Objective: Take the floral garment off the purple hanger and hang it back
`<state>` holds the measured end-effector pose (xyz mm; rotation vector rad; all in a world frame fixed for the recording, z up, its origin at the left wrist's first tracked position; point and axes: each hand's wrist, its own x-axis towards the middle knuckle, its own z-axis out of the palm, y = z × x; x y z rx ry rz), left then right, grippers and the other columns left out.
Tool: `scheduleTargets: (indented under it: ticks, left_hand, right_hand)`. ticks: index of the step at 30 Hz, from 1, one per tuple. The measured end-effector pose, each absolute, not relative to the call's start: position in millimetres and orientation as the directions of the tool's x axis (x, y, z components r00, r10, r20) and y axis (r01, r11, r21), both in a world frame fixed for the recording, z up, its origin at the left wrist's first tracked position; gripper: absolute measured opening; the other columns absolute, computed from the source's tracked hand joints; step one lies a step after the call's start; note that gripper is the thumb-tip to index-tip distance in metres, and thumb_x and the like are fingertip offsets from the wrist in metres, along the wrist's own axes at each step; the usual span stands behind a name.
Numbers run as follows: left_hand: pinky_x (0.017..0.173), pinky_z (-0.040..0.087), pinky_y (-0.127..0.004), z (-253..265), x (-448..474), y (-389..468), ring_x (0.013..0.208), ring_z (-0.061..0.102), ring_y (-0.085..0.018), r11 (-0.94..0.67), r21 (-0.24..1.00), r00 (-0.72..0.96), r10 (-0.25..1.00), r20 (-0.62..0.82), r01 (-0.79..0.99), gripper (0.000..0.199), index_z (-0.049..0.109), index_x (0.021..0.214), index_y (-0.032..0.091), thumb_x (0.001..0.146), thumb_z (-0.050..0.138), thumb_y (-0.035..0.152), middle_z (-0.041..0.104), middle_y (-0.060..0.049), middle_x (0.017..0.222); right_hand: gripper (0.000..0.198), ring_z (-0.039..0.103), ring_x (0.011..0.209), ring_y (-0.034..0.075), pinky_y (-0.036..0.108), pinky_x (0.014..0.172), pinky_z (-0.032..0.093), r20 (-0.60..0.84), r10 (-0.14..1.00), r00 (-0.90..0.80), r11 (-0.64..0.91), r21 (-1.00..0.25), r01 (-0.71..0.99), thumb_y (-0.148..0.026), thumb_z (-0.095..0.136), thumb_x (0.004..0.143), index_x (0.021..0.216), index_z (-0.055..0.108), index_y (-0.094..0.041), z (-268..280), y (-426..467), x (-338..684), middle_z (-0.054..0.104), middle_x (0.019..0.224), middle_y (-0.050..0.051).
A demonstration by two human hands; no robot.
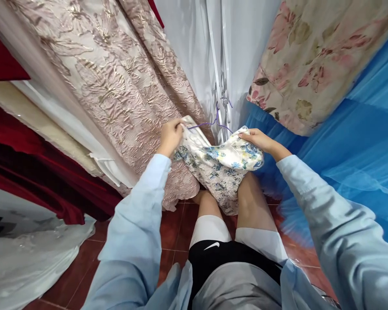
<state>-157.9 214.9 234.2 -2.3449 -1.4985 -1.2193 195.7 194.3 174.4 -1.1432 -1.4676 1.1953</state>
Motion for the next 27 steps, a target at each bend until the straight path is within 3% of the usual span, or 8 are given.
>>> scheduleTargets:
  ticks: [5,8,12,18,20,22,25,27]
  left_hand:
    - [0.110,0.047,-0.041,220,-116,212,0.120,0.064,-0.022,-0.707,0.369,0.311,0.634,0.708,0.603,0.046,0.050,0.148,0.025,0.102,0.051,0.035,0.066,-0.008,0.134]
    - [0.112,0.046,-0.043,201,-130,212,0.123,0.061,-0.025,-0.624,0.377,0.273,0.699,0.660,0.685,0.042,0.059,0.139,0.022,0.101,0.052,0.037,0.067,-0.011,0.133]
    - [0.101,0.050,-0.039,201,-136,201,0.107,0.065,-0.026,-0.479,0.311,0.232,0.777,0.585,0.821,0.037,0.073,0.119,0.018,0.103,0.045,0.036,0.072,-0.012,0.111]
    - [0.096,0.047,-0.035,239,-135,193,0.103,0.064,-0.025,-0.467,0.233,0.214,0.720,0.660,0.853,0.034,0.072,0.114,0.016,0.103,0.047,0.035,0.072,-0.012,0.107]
    - [0.094,0.046,-0.034,234,-148,195,0.101,0.063,-0.024,-0.421,0.239,0.168,0.728,0.665,0.875,0.031,0.070,0.106,0.016,0.103,0.046,0.035,0.071,-0.012,0.105]
    - [0.091,0.046,-0.034,216,-162,193,0.095,0.062,-0.023,-0.359,0.261,0.114,0.755,0.646,0.896,0.031,0.066,0.096,0.017,0.104,0.044,0.036,0.069,-0.011,0.098]
    - [0.090,0.045,-0.036,176,-166,179,0.094,0.059,-0.023,-0.301,0.382,0.014,0.801,0.599,0.874,0.034,0.060,0.094,0.016,0.107,0.033,0.033,0.065,-0.011,0.096]
    - [0.091,0.047,-0.039,152,-155,167,0.097,0.058,-0.023,-0.322,0.484,0.022,0.849,0.528,0.813,0.040,0.059,0.104,0.013,0.109,0.023,0.030,0.063,-0.012,0.102]
  right_hand:
    - [0.040,0.055,0.072,0.017,0.028,0.069,0.044,0.350,0.935,0.050,0.310,-0.879,0.363,-0.057,0.065,0.083,0.079,0.064,-0.017,160,191,211,0.063,0.073,0.001]
    - [0.044,0.050,0.064,0.016,0.027,0.061,0.041,0.304,0.943,0.133,0.215,-0.865,0.453,-0.061,0.066,0.082,0.069,0.058,-0.019,146,176,222,0.056,0.062,0.000]
    - [0.062,0.028,0.046,0.010,0.027,0.044,0.022,0.214,0.951,0.226,0.125,-0.928,0.352,-0.072,0.059,0.084,0.050,0.037,-0.025,142,165,228,0.030,0.043,-0.005]
    - [0.053,0.033,0.049,0.011,0.026,0.048,0.024,0.310,0.865,0.395,0.216,-0.940,0.264,-0.054,0.066,0.087,0.052,0.041,-0.024,206,184,212,0.026,0.047,-0.005]
    - [0.051,0.035,0.049,0.011,0.025,0.048,0.026,0.290,0.909,0.298,0.234,-0.949,0.210,-0.053,0.060,0.093,0.055,0.045,-0.023,229,170,195,0.030,0.048,-0.005]
    - [0.051,0.038,0.050,0.011,0.024,0.048,0.031,0.309,0.950,0.047,0.299,-0.941,0.158,-0.057,0.060,0.093,0.059,0.051,-0.020,241,135,170,0.038,0.051,-0.004]
    - [0.041,0.052,0.060,0.013,0.025,0.056,0.044,0.381,0.823,-0.422,0.433,-0.901,0.031,-0.054,0.064,0.092,0.073,0.064,-0.019,229,56,131,0.057,0.066,-0.001]
    - [0.030,0.063,0.076,0.016,0.029,0.071,0.053,0.449,0.726,-0.520,0.462,-0.879,-0.114,-0.049,0.063,0.095,0.097,0.070,-0.020,202,1,110,0.068,0.086,0.002]
